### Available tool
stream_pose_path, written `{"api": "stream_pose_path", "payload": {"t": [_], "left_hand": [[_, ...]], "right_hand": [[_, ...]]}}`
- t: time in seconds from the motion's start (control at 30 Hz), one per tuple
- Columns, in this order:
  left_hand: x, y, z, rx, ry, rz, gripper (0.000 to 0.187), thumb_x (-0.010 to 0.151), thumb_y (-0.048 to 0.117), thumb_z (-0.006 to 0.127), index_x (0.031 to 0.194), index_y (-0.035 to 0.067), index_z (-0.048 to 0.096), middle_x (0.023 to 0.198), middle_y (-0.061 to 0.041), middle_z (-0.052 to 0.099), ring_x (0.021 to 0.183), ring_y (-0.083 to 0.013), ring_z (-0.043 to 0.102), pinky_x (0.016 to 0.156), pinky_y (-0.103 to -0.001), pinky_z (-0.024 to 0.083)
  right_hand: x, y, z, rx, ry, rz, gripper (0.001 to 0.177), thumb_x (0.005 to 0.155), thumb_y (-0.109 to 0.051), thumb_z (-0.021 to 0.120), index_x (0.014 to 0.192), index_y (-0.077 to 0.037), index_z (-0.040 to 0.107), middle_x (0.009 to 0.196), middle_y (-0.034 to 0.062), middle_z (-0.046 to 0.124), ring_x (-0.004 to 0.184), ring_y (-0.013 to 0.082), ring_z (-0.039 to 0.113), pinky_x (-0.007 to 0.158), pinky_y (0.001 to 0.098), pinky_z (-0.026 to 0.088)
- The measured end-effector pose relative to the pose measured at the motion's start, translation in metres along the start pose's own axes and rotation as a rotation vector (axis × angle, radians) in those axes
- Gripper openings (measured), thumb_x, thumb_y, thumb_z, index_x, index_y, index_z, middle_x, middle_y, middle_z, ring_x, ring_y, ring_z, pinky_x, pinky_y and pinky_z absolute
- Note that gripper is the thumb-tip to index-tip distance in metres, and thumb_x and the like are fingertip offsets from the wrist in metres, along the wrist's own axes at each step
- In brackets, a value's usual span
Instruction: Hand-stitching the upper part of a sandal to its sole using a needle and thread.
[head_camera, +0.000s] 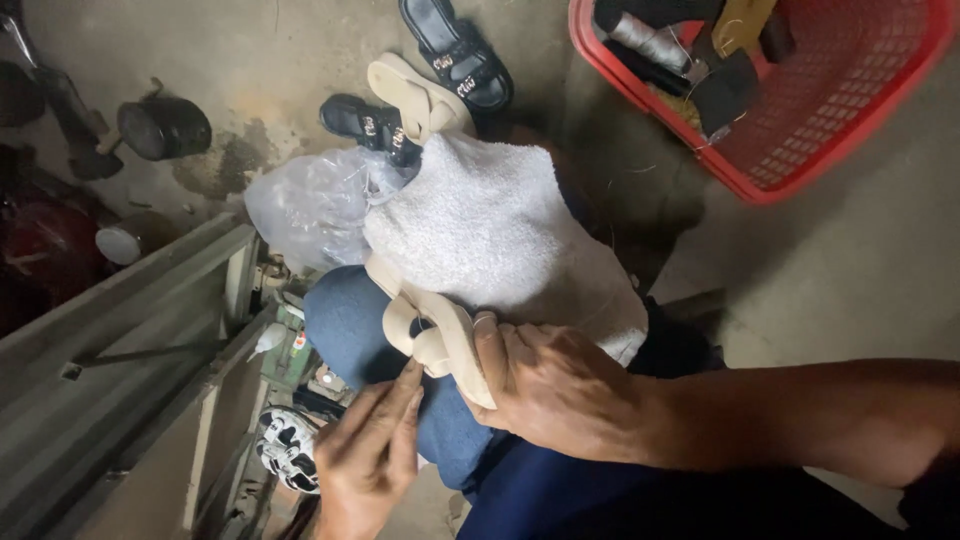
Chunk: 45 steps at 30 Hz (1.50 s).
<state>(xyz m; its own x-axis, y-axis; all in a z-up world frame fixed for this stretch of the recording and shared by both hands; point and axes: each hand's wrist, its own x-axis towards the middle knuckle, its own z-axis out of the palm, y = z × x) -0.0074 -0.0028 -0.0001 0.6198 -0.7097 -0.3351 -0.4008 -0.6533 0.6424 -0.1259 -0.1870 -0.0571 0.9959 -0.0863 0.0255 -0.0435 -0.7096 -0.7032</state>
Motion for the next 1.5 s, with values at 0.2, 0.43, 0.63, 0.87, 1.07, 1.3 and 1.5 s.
{"api": "stream_pose_path", "payload": {"t": [0.2, 0.43, 0.63, 0.87, 1.07, 1.3, 1.5], "left_hand": [[-0.005, -0.007, 0.009, -0.315, 0.061, -0.162, 0.035, 0.083, 0.0, 0.072, 0.118, 0.004, 0.074, 0.08, -0.008, 0.08, 0.059, -0.0092, 0.063, 0.051, -0.019, 0.048], [-0.001, 0.004, 0.003, 0.07, 0.061, 0.06, 0.04, 0.082, -0.002, 0.072, 0.122, 0.004, 0.072, 0.092, -0.011, 0.079, 0.049, -0.0093, 0.061, 0.04, -0.021, 0.048], [0.0, 0.0, 0.011, -0.04, 0.118, 0.02, 0.037, 0.085, -0.001, 0.073, 0.121, 0.007, 0.073, 0.084, -0.004, 0.078, 0.043, -0.0054, 0.046, 0.037, -0.02, 0.035], [0.001, -0.01, 0.002, -0.539, 0.019, -0.388, 0.031, 0.088, 0.012, 0.072, 0.118, 0.009, 0.077, 0.074, -0.008, 0.08, 0.04, -0.0077, 0.043, 0.034, -0.021, 0.031], [-0.011, -0.009, 0.009, -0.132, 0.138, 0.028, 0.036, 0.083, -0.005, 0.071, 0.119, 0.0, 0.072, 0.082, -0.007, 0.076, 0.047, -0.0076, 0.053, 0.041, -0.019, 0.041], [-0.027, -0.017, 0.006, 0.128, 0.102, 0.151, 0.049, 0.077, -0.004, 0.069, 0.125, 0.004, 0.071, 0.084, -0.006, 0.068, 0.054, -0.0118, 0.056, 0.051, -0.026, 0.048], [-0.001, -0.008, 0.001, -0.095, 0.029, 0.087, 0.039, 0.083, -0.005, 0.067, 0.121, 0.0, 0.071, 0.074, -0.006, 0.066, 0.048, -0.0099, 0.048, 0.044, -0.022, 0.041]], "right_hand": [[0.011, -0.003, -0.01, -0.054, 0.044, -0.02, 0.046, 0.083, -0.02, 0.079, 0.104, 0.016, 0.06, 0.066, 0.0161, 0.067, 0.041, 0.0182, 0.059, 0.035, 0.0254, 0.045], [0.009, -0.003, -0.003, -0.028, 0.017, 0.002, 0.053, 0.084, -0.022, 0.082, 0.11, 0.018, 0.059, 0.069, 0.018, 0.069, 0.043, 0.019, 0.061, 0.032, 0.0249, 0.045], [0.017, -0.006, -0.015, -0.138, 0.034, -0.097, 0.042, 0.083, -0.016, 0.08, 0.101, 0.017, 0.061, 0.081, 0.0209, 0.068, 0.051, 0.0169, 0.062, 0.039, 0.0256, 0.047], [0.019, -0.008, -0.01, -0.129, 0.005, -0.065, 0.053, 0.084, -0.025, 0.083, 0.106, 0.018, 0.06, 0.07, 0.0184, 0.07, 0.045, 0.0177, 0.064, 0.032, 0.0249, 0.046], [0.018, -0.011, -0.013, -0.115, 0.03, -0.088, 0.053, 0.085, -0.024, 0.081, 0.111, 0.016, 0.059, 0.07, 0.0125, 0.066, 0.047, 0.0162, 0.058, 0.035, 0.0271, 0.043], [0.02, -0.016, -0.019, 0.124, 0.002, 0.068, 0.039, 0.075, -0.013, 0.08, 0.102, 0.007, 0.06, 0.067, 0.0091, 0.066, 0.045, 0.0185, 0.061, 0.038, 0.03, 0.047], [0.018, -0.001, -0.016, 0.062, -0.15, 0.023, 0.043, 0.081, -0.022, 0.081, 0.104, 0.007, 0.057, 0.068, 0.0096, 0.063, 0.045, 0.0152, 0.058, 0.032, 0.0278, 0.039]]}}
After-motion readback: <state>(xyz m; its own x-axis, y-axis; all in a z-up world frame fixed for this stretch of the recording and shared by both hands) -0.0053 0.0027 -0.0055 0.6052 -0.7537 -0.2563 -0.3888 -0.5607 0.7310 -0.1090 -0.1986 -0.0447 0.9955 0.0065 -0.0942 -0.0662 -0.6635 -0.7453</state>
